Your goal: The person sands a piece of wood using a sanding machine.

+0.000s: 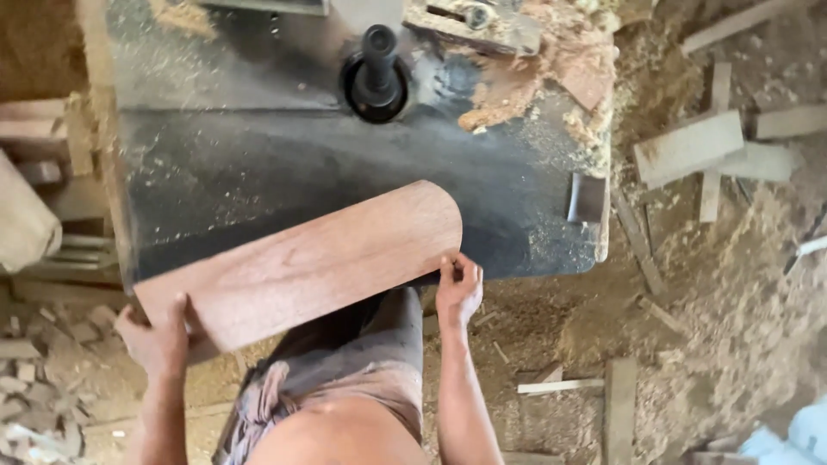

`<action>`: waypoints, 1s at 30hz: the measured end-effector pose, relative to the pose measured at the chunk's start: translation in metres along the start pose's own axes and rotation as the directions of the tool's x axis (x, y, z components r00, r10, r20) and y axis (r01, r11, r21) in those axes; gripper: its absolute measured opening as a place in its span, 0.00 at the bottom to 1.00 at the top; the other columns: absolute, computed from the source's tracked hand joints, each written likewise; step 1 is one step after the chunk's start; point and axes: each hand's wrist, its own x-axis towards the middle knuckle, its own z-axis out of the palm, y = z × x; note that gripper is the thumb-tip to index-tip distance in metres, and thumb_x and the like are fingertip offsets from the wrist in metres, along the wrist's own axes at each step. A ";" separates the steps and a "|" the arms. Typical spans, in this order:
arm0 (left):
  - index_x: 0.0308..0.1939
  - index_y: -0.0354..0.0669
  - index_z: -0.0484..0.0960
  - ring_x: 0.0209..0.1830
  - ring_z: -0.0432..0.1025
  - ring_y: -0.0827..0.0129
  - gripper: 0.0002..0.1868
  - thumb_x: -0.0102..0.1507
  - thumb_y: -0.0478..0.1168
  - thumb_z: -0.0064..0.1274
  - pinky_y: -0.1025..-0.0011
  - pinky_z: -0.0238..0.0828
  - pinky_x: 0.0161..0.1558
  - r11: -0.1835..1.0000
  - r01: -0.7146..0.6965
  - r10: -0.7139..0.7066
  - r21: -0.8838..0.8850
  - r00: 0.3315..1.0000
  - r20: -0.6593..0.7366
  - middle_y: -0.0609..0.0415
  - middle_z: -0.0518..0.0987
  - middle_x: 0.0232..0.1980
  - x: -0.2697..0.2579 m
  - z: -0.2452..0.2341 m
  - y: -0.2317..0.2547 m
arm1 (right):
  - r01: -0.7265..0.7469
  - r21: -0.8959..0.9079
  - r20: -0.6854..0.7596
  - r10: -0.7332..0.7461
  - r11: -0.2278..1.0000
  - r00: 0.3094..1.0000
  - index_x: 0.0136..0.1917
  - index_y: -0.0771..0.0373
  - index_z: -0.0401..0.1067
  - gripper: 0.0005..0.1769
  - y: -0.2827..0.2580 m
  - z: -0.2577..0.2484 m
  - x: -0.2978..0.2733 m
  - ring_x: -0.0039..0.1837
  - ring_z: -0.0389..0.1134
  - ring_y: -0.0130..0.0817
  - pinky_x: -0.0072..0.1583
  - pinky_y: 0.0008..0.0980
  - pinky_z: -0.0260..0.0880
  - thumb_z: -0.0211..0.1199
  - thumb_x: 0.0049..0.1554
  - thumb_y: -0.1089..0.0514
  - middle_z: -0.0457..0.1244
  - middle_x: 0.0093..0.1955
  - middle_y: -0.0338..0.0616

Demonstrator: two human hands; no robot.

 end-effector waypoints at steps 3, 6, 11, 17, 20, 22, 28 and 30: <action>0.67 0.35 0.68 0.60 0.71 0.50 0.39 0.61 0.55 0.65 0.59 0.64 0.59 0.999 -0.044 0.044 -0.003 0.998 0.055 0.35 0.75 0.63 0.021 0.002 -0.017 | -0.029 0.023 0.037 0.028 0.999 0.999 0.41 0.54 0.80 0.13 0.008 -0.008 -0.014 0.46 0.72 0.38 0.49 0.42 0.69 0.67 0.59 0.45 0.72 0.42 0.37; 0.72 0.43 0.56 0.67 0.65 0.41 0.42 0.65 0.57 0.61 0.45 0.59 0.66 0.994 0.105 -0.108 0.025 0.978 0.181 0.31 0.68 0.70 0.003 -0.012 0.016 | 0.117 0.034 -0.122 -0.112 0.993 0.986 0.50 0.56 0.80 0.10 0.031 0.001 -0.011 0.47 0.72 0.38 0.48 0.41 0.75 0.70 0.58 0.50 0.71 0.47 0.42; 0.71 0.41 0.61 0.65 0.66 0.39 0.42 0.65 0.62 0.59 0.46 0.60 0.64 0.990 0.123 -0.133 0.071 0.977 0.165 0.29 0.70 0.68 0.010 0.000 -0.004 | 0.153 -0.010 -0.007 -0.153 0.988 0.988 0.64 0.53 0.75 0.18 0.012 -0.006 0.041 0.53 0.72 0.40 0.48 0.45 0.76 0.63 0.63 0.48 0.67 0.55 0.42; 0.71 0.38 0.61 0.66 0.65 0.43 0.44 0.64 0.64 0.58 0.46 0.63 0.63 0.989 0.135 -0.143 0.054 0.970 0.195 0.32 0.68 0.69 0.011 -0.003 -0.001 | 0.395 -0.023 -0.015 -0.396 0.918 0.918 0.62 0.58 0.78 0.23 0.002 0.021 0.079 0.48 0.72 0.48 0.43 0.48 0.74 0.58 0.64 0.42 0.68 0.51 0.49; 0.71 0.37 0.62 0.66 0.65 0.44 0.45 0.64 0.65 0.59 0.47 0.62 0.63 0.989 0.136 -0.144 0.055 0.971 0.193 0.32 0.69 0.69 0.012 0.000 -0.007 | 0.394 -0.046 -0.117 -0.397 0.918 0.910 0.60 0.56 0.80 0.18 0.011 0.030 0.067 0.43 0.72 0.44 0.38 0.47 0.73 0.62 0.63 0.45 0.68 0.48 0.46; 0.70 0.37 0.63 0.65 0.65 0.43 0.44 0.64 0.65 0.59 0.46 0.62 0.64 0.990 0.130 -0.138 0.052 0.973 0.183 0.32 0.69 0.68 0.012 0.001 -0.007 | 0.363 -0.055 -0.145 -0.367 0.930 0.919 0.62 0.54 0.79 0.16 0.013 0.027 0.053 0.44 0.71 0.42 0.38 0.46 0.73 0.65 0.62 0.49 0.67 0.49 0.42; 0.68 0.36 0.65 0.61 0.68 0.45 0.45 0.63 0.67 0.59 0.50 0.64 0.59 0.995 0.090 -0.097 0.047 0.982 0.162 0.33 0.72 0.65 0.022 0.009 -0.027 | 0.281 -0.039 -0.117 -0.284 0.959 0.952 0.56 0.51 0.81 0.12 0.033 0.009 0.020 0.49 0.71 0.42 0.44 0.47 0.70 0.63 0.63 0.47 0.69 0.48 0.39; 0.65 0.36 0.69 0.59 0.69 0.47 0.43 0.62 0.67 0.62 0.54 0.65 0.57 0.996 0.073 -0.079 0.054 0.989 0.123 0.35 0.74 0.62 0.029 0.014 -0.037 | 0.382 -0.070 -0.141 -0.389 0.921 0.911 0.52 0.52 0.80 0.17 0.031 0.004 0.012 0.49 0.71 0.42 0.48 0.46 0.72 0.60 0.64 0.41 0.70 0.46 0.40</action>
